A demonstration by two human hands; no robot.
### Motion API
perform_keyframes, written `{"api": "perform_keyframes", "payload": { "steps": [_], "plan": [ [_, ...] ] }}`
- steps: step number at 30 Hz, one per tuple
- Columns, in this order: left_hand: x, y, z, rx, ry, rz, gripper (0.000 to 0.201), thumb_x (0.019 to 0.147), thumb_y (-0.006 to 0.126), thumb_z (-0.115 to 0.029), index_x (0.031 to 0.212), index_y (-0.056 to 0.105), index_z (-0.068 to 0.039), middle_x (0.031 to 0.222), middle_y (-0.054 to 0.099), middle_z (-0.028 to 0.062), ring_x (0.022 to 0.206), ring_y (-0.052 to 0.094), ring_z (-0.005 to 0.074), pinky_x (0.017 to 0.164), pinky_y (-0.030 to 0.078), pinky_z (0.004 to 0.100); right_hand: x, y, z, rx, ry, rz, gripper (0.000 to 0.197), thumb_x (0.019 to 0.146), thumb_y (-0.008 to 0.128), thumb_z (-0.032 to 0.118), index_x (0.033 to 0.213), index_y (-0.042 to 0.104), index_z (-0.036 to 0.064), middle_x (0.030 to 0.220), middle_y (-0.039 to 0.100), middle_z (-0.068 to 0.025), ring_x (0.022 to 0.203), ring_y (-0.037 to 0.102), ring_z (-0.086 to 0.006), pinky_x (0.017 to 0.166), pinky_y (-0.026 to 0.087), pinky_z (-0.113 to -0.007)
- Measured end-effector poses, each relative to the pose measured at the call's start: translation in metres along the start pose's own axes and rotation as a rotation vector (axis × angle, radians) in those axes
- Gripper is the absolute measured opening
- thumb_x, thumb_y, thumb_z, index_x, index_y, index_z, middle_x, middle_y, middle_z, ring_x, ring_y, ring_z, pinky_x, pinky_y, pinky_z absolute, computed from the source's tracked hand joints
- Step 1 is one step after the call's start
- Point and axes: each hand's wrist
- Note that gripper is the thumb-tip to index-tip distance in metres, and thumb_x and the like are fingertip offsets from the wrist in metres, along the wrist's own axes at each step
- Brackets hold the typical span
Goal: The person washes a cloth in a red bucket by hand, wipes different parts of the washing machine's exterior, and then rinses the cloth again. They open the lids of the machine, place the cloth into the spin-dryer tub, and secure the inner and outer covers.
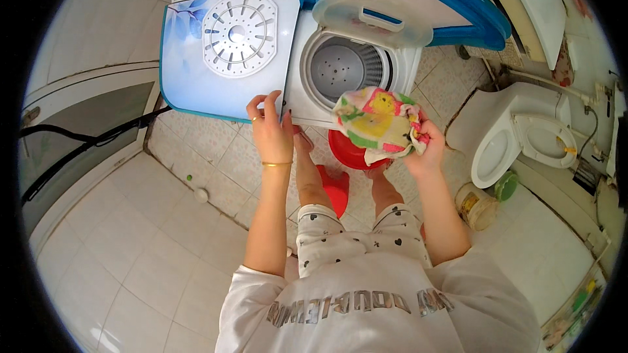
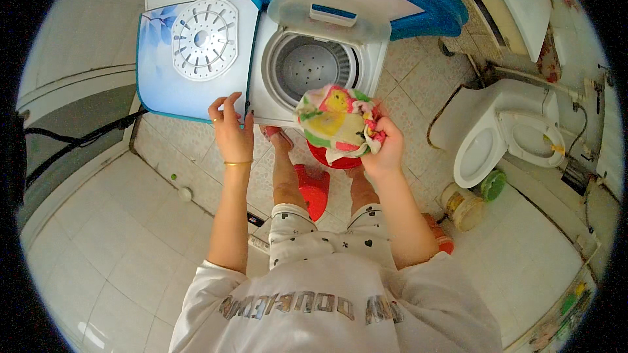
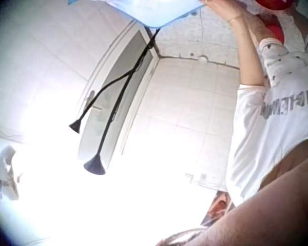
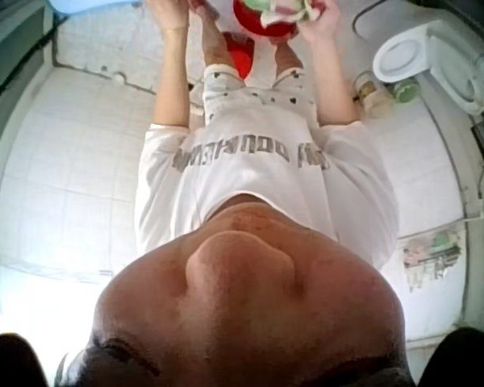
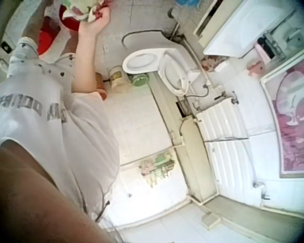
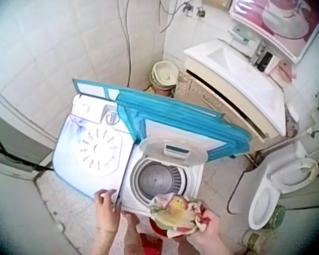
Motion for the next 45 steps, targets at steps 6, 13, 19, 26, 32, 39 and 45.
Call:
{"api": "perform_keyframes", "payload": {
  "steps": [6, 13, 19, 26, 32, 39, 45],
  "plan": [
    [0.010, 0.017, 0.023, 0.035, -0.005, -0.070, 0.026, 0.071, 0.065, -0.003, 0.095, 0.058, -0.010, 0.100, 0.051, 0.0098, 0.067, 0.057, 0.0227, 0.057, 0.047, 0.0344, 0.008, -0.001, -0.011, -0.063, -0.027, -0.013, 0.044, 0.069, 0.038, 0.003, 0.112, 0.046, -0.0019, 0.109, 0.053, -0.0114, 0.102, 0.050, -0.0229, 0.094, 0.036, -0.032],
    [-0.004, 0.022, 0.002, -0.168, 0.074, 0.008, 0.009, 0.070, 0.070, -0.004, 0.075, 0.062, -0.004, 0.072, 0.061, 0.0072, 0.059, 0.059, 0.0167, 0.053, 0.046, 0.0272, 0.050, 0.012, 0.000, -0.264, -0.229, -0.149, 0.040, 0.076, 0.042, 0.000, 0.116, 0.043, 0.0011, 0.112, 0.051, -0.0109, 0.102, 0.050, -0.0198, 0.092, 0.039, -0.031],
    [-0.009, 0.057, -0.009, -0.358, 0.086, 0.064, 0.009, 0.069, 0.071, -0.004, 0.076, 0.065, -0.004, 0.075, 0.063, 0.0078, 0.060, 0.060, 0.0166, 0.055, 0.048, 0.0252, 0.149, -0.021, -0.058, -1.289, -0.505, -0.042, 0.045, 0.076, 0.054, -0.002, 0.118, 0.038, 0.0059, 0.110, 0.051, -0.0188, 0.098, 0.054, -0.0307, 0.086, 0.041, -0.036],
    [0.009, 0.078, 0.024, -0.380, 0.235, -0.052, 0.012, 0.068, 0.072, -0.001, 0.078, 0.065, -0.004, 0.075, 0.063, 0.0076, 0.063, 0.059, 0.0155, 0.054, 0.047, 0.0221, 0.286, -0.033, -0.184, -1.296, -0.051, -0.688, 0.051, 0.085, 0.050, 0.034, 0.122, 0.034, 0.0025, 0.125, 0.043, -0.0172, 0.118, 0.041, -0.0323, 0.098, 0.032, -0.043],
    [0.010, 0.088, 0.009, -0.528, 0.196, -0.026, 0.012, 0.069, 0.070, 0.003, 0.078, 0.065, -0.002, 0.075, 0.063, 0.0087, 0.062, 0.057, 0.0135, 0.052, 0.044, 0.0209, 0.359, -0.132, -0.222, -2.089, -0.007, -0.464, 0.073, 0.082, 0.044, 0.048, 0.134, 0.023, 0.0013, 0.131, 0.035, -0.0234, 0.121, 0.033, -0.0407, 0.101, 0.021, -0.052],
    [0.005, 0.068, 0.026, -0.451, 0.185, -0.017, 0.012, 0.069, 0.070, 0.001, 0.080, 0.066, -0.003, 0.076, 0.063, 0.0088, 0.060, 0.057, 0.0140, 0.050, 0.043, 0.0211, 0.289, -0.048, -0.257, -2.507, 0.243, 0.389, 0.064, 0.087, 0.039, 0.046, 0.140, 0.025, 0.0129, 0.144, 0.015, -0.0206, 0.132, 0.013, -0.0379, 0.103, 0.013, -0.053],
    [0.015, 0.083, 0.002, -0.527, 0.218, -0.016, 0.012, 0.069, 0.070, 0.001, 0.079, 0.065, -0.003, 0.075, 0.062, 0.0090, 0.060, 0.058, 0.0143, 0.050, 0.044, 0.0214, 0.291, -0.103, -0.166, -2.444, 0.091, 1.121, 0.057, 0.090, 0.038, 0.039, 0.139, 0.026, 0.0117, 0.143, 0.023, -0.0176, 0.130, 0.025, -0.0331, 0.105, 0.018, -0.048]
  ]
}}
Point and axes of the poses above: each hand's wrist, its own x-axis towards the middle knuckle, its own y-axis out of the palm, z = x × y
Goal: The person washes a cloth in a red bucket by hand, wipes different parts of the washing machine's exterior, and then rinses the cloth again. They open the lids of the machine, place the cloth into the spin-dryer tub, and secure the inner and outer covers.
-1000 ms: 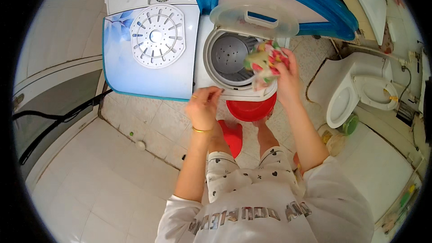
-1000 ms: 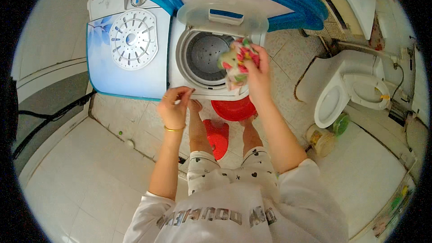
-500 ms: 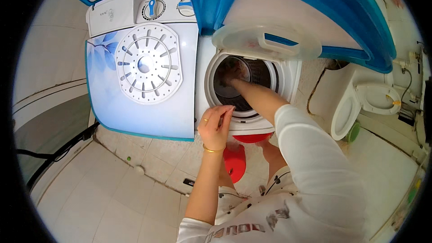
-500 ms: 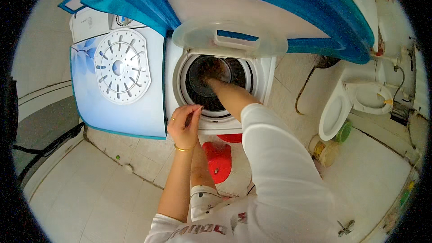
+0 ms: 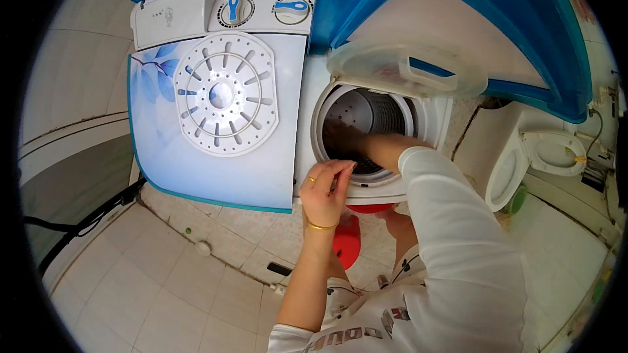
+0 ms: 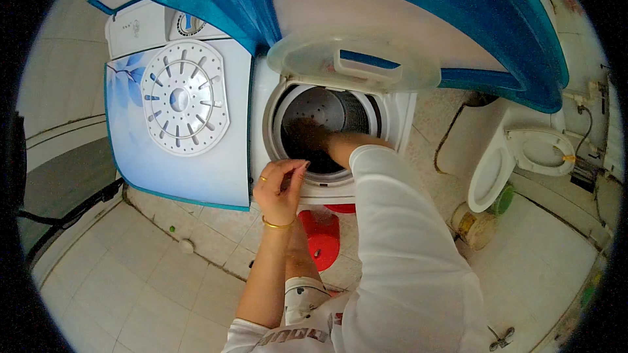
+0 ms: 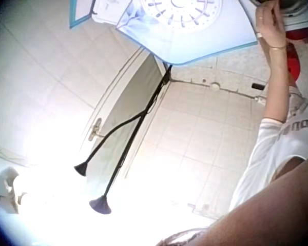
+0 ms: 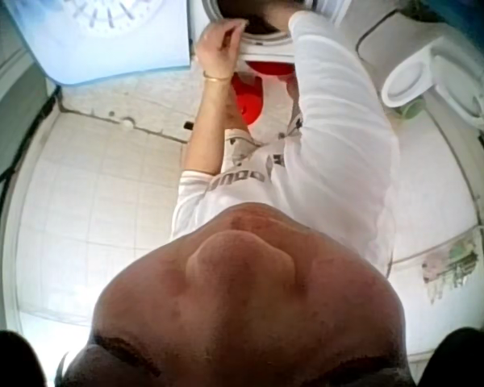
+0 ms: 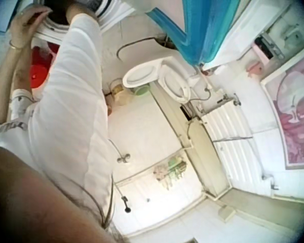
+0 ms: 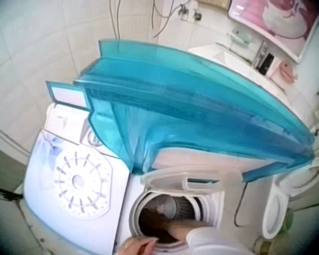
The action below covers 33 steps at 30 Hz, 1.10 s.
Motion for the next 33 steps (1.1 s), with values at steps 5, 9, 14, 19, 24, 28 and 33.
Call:
{"api": "perform_keyframes", "payload": {
  "steps": [5, 9, 14, 19, 24, 28, 33],
  "plan": [
    [-0.007, -0.015, 0.006, 0.019, -0.080, 0.022, 0.011, 0.070, 0.070, 0.001, 0.079, 0.065, -0.002, 0.074, 0.062, 0.0085, 0.060, 0.058, 0.0143, 0.050, 0.044, 0.0214, -0.012, -0.014, 0.001, -0.085, 0.161, 0.403, 0.044, 0.084, 0.044, 0.039, 0.123, 0.051, 0.0205, 0.136, 0.039, -0.0088, 0.127, 0.032, -0.0291, 0.091, 0.036, -0.054],
    [0.007, 0.008, -0.006, -0.046, -0.008, 0.026, 0.010, 0.070, 0.070, 0.001, 0.079, 0.065, -0.002, 0.074, 0.062, 0.0083, 0.061, 0.059, 0.0142, 0.051, 0.045, 0.0213, 0.008, 0.024, -0.081, -0.835, 0.323, 0.410, 0.033, 0.083, 0.048, 0.029, 0.111, 0.057, 0.0146, 0.118, 0.054, -0.0096, 0.108, 0.052, -0.0281, 0.089, 0.040, -0.044],
    [-0.012, -0.020, 0.010, 0.081, -0.079, 0.016, 0.010, 0.070, 0.070, 0.000, 0.078, 0.065, -0.003, 0.075, 0.062, 0.0084, 0.061, 0.059, 0.0144, 0.051, 0.045, 0.0214, 0.030, -0.062, 0.017, -0.513, -0.089, 0.005, 0.037, 0.087, 0.046, 0.021, 0.122, 0.052, 0.0072, 0.124, 0.050, -0.0164, 0.113, 0.049, -0.0293, 0.095, 0.039, -0.041],
    [-0.004, -0.007, -0.001, 0.038, -0.082, 0.032, 0.013, 0.069, 0.070, 0.000, 0.079, 0.064, -0.004, 0.074, 0.061, 0.0078, 0.064, 0.058, 0.0204, 0.053, 0.047, 0.0270, 0.003, -0.089, -0.003, -0.408, -0.083, -0.085, 0.029, 0.076, 0.055, 0.032, 0.097, 0.064, 0.0145, 0.098, 0.064, -0.0056, 0.090, 0.059, -0.0292, 0.076, 0.046, -0.043],
    [-0.005, -0.007, 0.002, 0.036, -0.050, 0.023, 0.010, 0.070, 0.071, -0.002, 0.078, 0.065, -0.003, 0.074, 0.061, 0.0082, 0.060, 0.058, 0.0146, 0.050, 0.044, 0.0219, 0.001, -0.008, -0.029, -0.313, 0.084, -0.254, 0.039, 0.084, 0.046, 0.035, 0.117, 0.054, 0.0171, 0.117, 0.055, -0.0038, 0.107, 0.052, -0.0270, 0.089, 0.040, -0.042],
    [-0.003, -0.007, -0.003, 0.035, -0.062, 0.022, 0.012, 0.069, 0.070, 0.001, 0.078, 0.064, -0.004, 0.074, 0.061, 0.0068, 0.063, 0.058, 0.0180, 0.050, 0.046, 0.0246, -0.006, -0.019, -0.012, 0.013, 0.166, 0.208, 0.042, 0.088, 0.040, 0.034, 0.125, 0.047, 0.0162, 0.127, 0.047, -0.0061, 0.116, 0.046, -0.0271, 0.098, 0.033, -0.041],
    [0.004, 0.003, -0.007, 0.009, -0.050, 0.032, 0.008, 0.072, 0.069, -0.001, 0.078, 0.064, -0.002, 0.074, 0.061, 0.0076, 0.060, 0.058, 0.0139, 0.052, 0.045, 0.0218, 0.002, -0.005, -0.044, 0.398, 0.175, 0.501, 0.048, 0.087, 0.042, 0.035, 0.130, 0.043, 0.0143, 0.135, 0.039, -0.0103, 0.121, 0.039, -0.0265, 0.099, 0.030, -0.041]
  ]
}}
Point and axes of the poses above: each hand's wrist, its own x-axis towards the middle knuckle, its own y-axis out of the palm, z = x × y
